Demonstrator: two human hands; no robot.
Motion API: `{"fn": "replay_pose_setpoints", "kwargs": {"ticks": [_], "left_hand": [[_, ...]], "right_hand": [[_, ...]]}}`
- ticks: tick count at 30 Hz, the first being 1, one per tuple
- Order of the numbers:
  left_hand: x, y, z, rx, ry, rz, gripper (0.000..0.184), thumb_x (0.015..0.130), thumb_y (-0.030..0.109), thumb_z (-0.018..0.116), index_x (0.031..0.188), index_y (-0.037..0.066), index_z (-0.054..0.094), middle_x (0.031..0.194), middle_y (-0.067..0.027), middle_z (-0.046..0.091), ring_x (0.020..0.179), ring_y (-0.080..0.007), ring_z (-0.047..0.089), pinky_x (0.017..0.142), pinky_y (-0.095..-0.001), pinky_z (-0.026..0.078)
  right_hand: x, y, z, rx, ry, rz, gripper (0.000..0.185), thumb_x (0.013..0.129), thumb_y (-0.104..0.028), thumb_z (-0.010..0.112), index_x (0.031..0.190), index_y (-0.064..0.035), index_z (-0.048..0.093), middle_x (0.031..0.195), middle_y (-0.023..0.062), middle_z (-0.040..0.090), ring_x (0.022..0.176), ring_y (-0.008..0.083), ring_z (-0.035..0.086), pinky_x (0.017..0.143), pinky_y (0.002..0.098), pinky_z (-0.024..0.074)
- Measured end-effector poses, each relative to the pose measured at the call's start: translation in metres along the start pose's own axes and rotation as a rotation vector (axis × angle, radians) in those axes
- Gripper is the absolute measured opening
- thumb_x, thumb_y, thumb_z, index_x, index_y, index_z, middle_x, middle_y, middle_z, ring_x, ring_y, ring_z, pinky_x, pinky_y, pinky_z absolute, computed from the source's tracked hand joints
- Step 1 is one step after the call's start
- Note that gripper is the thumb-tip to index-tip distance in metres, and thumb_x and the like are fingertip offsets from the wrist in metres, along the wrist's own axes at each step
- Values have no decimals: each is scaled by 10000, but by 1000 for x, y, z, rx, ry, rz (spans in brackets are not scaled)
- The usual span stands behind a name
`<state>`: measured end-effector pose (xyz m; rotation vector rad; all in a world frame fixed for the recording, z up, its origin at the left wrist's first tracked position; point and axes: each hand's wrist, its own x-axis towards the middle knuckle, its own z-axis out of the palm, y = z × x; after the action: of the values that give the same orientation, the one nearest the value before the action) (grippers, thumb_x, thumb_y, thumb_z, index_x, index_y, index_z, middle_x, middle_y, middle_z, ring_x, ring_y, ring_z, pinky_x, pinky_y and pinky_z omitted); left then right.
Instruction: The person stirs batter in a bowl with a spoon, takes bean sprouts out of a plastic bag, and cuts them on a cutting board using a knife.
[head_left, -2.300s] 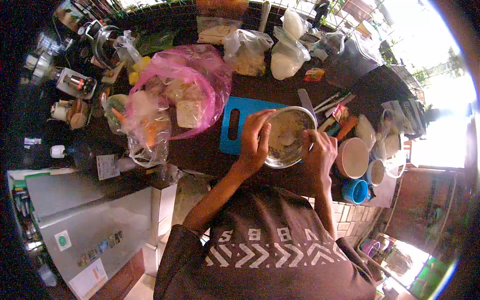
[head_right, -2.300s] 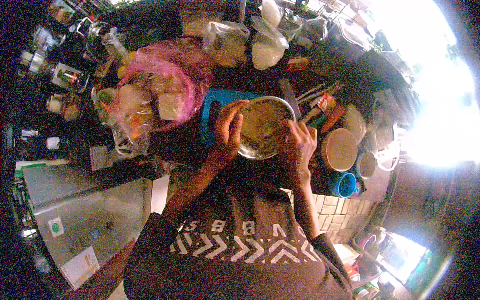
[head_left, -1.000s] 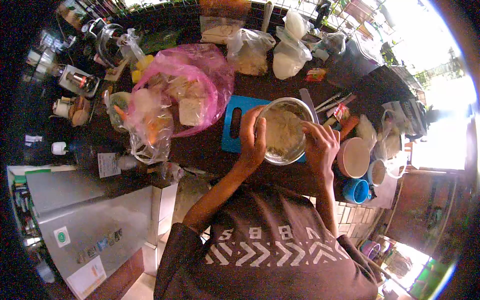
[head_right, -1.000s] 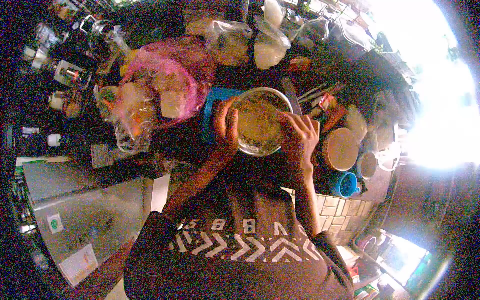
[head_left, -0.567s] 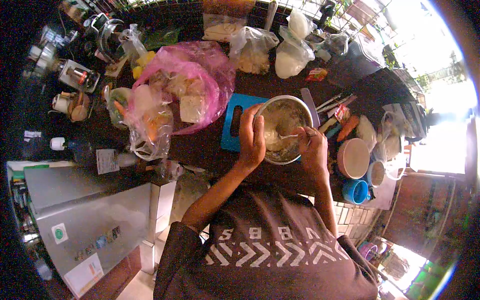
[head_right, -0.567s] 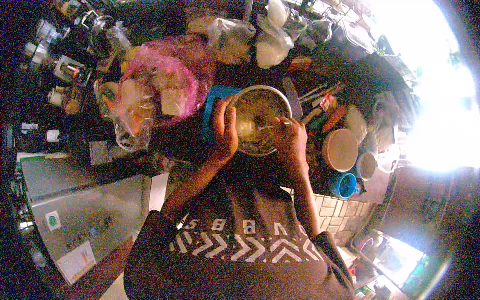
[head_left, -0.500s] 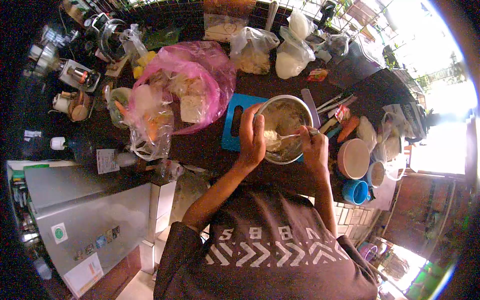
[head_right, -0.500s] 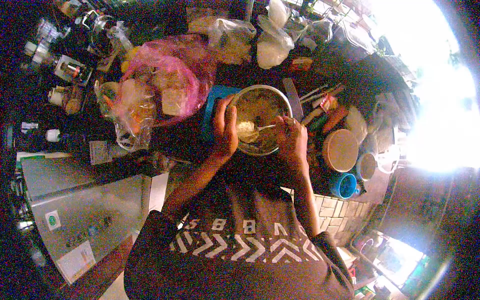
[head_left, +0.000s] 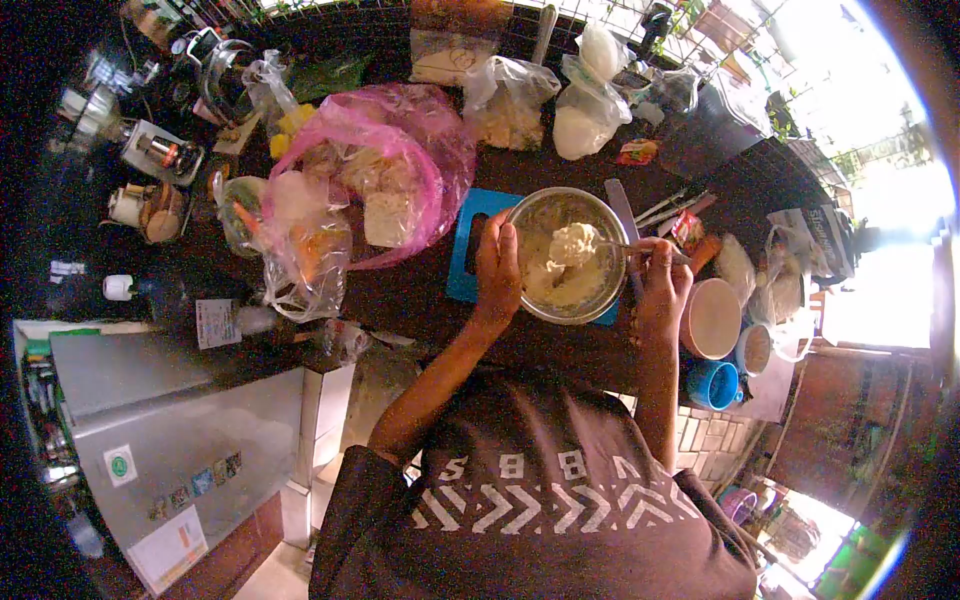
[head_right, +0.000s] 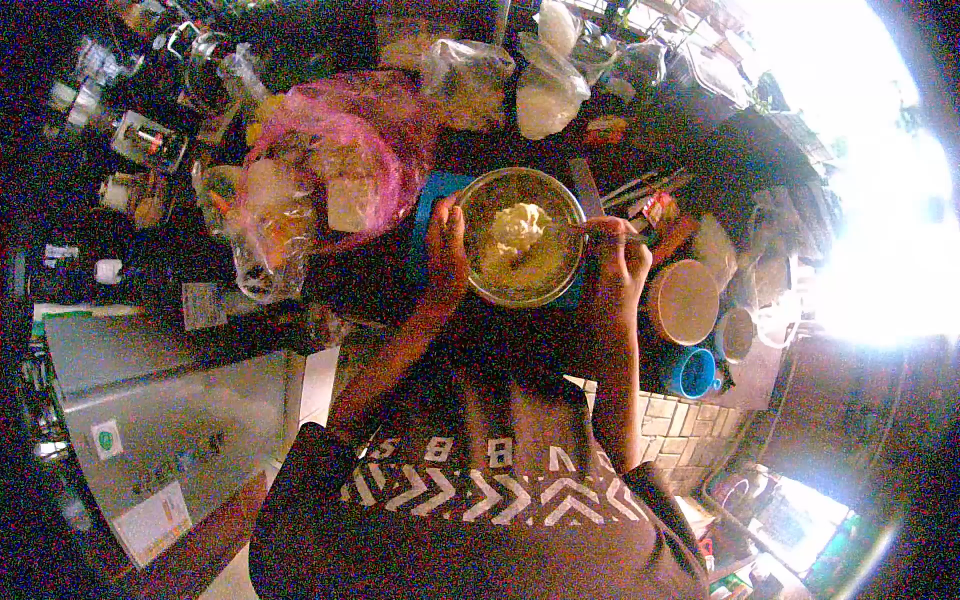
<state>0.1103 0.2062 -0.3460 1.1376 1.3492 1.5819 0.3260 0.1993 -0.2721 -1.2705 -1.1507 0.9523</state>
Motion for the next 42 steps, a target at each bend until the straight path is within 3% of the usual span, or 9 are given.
{"fn": "replay_pose_setpoints", "kwargs": {"ticks": [12,15,17,19,27,34,37,40,42], "left_hand": [[4,0,-1,-66,-14,-45,428,1121,311,418,1312,-40,573,1214,-148,634,1127,-223,584,1022,-358,447],[6,-2,-2,-13,-28,-29,425,1118,307,423,1320,-39,565,1219,-149,632,1131,-223,582,1025,-362,447],[5,-6,-2,50,-9,32,425,1109,308,436,1323,-36,565,1220,-153,635,1132,-230,584,1026,-364,447],[6,-6,-3,50,-20,-15,416,1103,302,454,1320,-33,570,1217,-157,638,1132,-237,585,1028,-369,446],[10,-14,-19,63,-126,-84,365,1038,236,590,1300,-17,595,1219,-155,634,1105,-253,599,1013,-374,458],[3,16,-21,253,-136,-44,366,1027,218,590,1320,-2,591,1245,-164,638,1136,-282,623,1007,-387,473],[2,4,-20,178,-249,-141,380,1046,221,548,1360,8,571,1260,-159,644,1147,-264,618,1022,-384,466],[-4,15,-14,58,-264,-230,389,1063,224,514,1386,11,552,1284,-147,646,1163,-244,609,1034,-381,462],[-7,8,-12,144,-288,-75,384,1074,224,504,1391,14,548,1303,-134,642,1180,-232,601,1045,-377,455]], "right_hand": [[8,-13,-10,319,28,-171,456,1084,-451,500,1091,-24,657,978,89,658,873,188,552,839,358,443],[13,8,-12,509,31,-166,309,1052,-334,590,1020,-43,688,941,78,689,861,211,578,829,366,444],[23,17,-19,-656,-299,-564,83,925,-150,696,915,-71,720,873,54,711,841,240,606,827,369,451],[14,5,-11,-856,-381,-696,95,794,-34,744,868,-93,747,911,44,754,870,251,646,828,392,480],[16,-16,-1,-726,-185,-676,60,834,-46,735,887,-72,746,951,45,770,844,257,651,837,378,487],[8,-13,12,-870,-532,-615,60,827,-101,761,886,-102,747,924,28,755,892,251,628,841,402,463],[12,-15,9,-801,-452,-628,138,772,-128,742,909,-144,732,838,24,687,905,260,639,861,416,489],[13,-10,10,-822,-379,-652,163,789,-126,753,951,-136,764,954,22,748,928,256,648,880,413,483],[11,-14,15,-910,-305,-749,166,774,-101,762,939,-101,768,1043,38,779,929,257,657,887,408,485]]}}
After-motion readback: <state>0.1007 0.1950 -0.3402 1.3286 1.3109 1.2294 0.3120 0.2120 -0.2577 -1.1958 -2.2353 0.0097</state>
